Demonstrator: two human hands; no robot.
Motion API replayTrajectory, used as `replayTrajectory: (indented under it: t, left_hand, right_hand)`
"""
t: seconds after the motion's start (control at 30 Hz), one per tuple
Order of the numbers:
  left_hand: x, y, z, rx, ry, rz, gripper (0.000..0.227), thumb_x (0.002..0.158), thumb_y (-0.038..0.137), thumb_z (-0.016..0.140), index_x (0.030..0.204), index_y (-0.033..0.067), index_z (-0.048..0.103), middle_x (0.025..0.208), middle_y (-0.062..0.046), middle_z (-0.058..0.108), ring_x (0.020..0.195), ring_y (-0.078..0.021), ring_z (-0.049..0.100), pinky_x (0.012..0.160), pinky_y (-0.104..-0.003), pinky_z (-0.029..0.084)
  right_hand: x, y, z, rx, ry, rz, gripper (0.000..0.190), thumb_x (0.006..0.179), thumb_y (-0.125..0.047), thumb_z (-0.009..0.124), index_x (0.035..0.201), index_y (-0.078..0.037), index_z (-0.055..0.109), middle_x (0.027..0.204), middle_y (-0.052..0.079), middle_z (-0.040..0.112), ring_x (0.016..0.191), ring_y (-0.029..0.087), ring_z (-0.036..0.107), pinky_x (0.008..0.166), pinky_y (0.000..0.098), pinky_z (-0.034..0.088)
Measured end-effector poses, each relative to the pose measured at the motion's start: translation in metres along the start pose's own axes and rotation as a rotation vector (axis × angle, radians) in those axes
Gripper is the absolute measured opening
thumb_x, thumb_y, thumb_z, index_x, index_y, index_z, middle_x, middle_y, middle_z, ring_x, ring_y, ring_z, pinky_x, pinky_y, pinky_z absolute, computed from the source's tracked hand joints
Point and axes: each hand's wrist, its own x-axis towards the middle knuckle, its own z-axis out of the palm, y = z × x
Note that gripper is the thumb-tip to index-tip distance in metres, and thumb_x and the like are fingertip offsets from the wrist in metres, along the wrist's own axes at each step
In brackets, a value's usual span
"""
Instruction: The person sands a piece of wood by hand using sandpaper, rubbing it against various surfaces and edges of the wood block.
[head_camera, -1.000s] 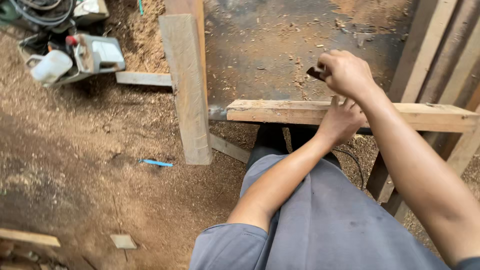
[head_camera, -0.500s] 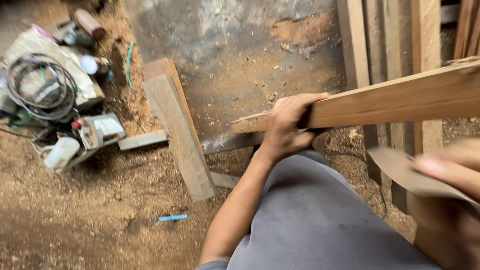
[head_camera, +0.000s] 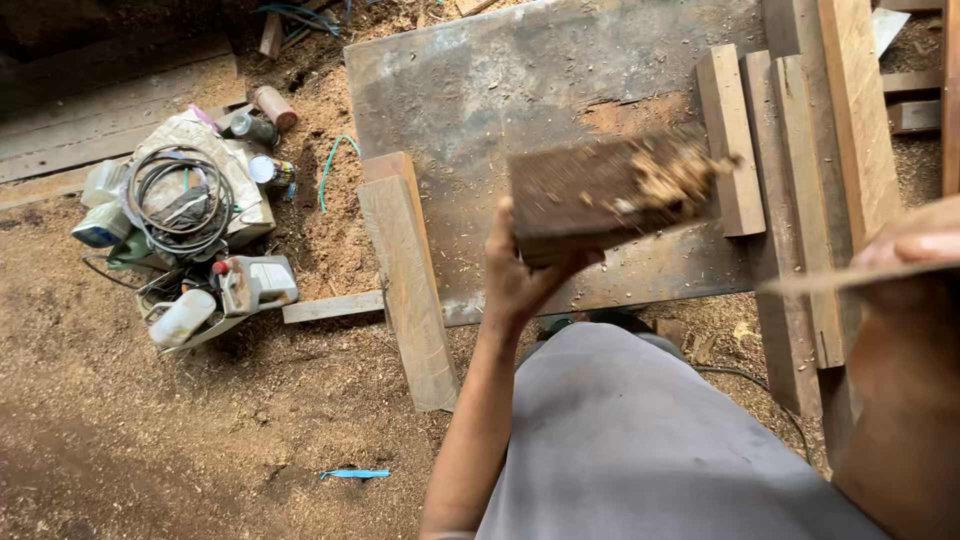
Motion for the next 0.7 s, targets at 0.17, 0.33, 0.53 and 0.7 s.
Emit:
replayTrajectory:
  t: [0.17,0.33,0.53,0.7]
  left_hand:
    - [0.023,0.011,-0.015,-0.023,-0.011,0.141,0.076,0.079,0.030,0.092,0.140,0.0027,0.056,0.130,-0.014,0.070,0.121,-0.0232,0.071,0.105,-0.037,0.061]
    - [0.032,0.023,-0.011,0.144,-0.024,0.212,0.075,0.077,0.026,0.095,0.137,0.0028,0.057,0.125,-0.012,0.072,0.114,-0.0210,0.073,0.101,-0.035,0.062]
    - [0.015,0.031,-0.007,-0.137,-0.026,0.052,0.074,0.077,0.032,0.094,0.133,0.0033,0.055,0.119,-0.010,0.075,0.109,-0.0181,0.076,0.098,-0.035,0.065]
    - [0.002,0.038,-0.003,0.045,0.010,0.232,0.068,0.080,0.029,0.093,0.130,0.0034,0.055,0.120,-0.011,0.072,0.111,-0.0170,0.073,0.095,-0.032,0.063]
  right_hand:
    - [0.091,-0.031,-0.006,0.166,-0.147,-0.245,0.021,0.098,0.000,0.069,0.119,0.000,0.069,0.097,0.014,0.064,0.084,0.023,0.059,0.074,0.0377,0.047]
    - [0.184,-0.116,-0.001,0.304,-0.382,-0.627,0.027,0.092,0.006,0.067,0.117,0.000,0.070,0.110,0.017,0.071,0.101,0.025,0.070,0.086,0.0393,0.057]
    - [0.201,-0.116,0.000,0.171,-0.519,-0.984,0.035,0.074,-0.013,0.072,0.108,-0.009,0.079,0.115,0.011,0.074,0.114,0.034,0.069,0.101,0.0470,0.053]
    - [0.187,-0.072,-0.006,0.205,-0.508,-0.942,0.038,0.078,-0.035,0.075,0.110,-0.016,0.076,0.120,0.012,0.071,0.123,0.036,0.063,0.113,0.0530,0.049]
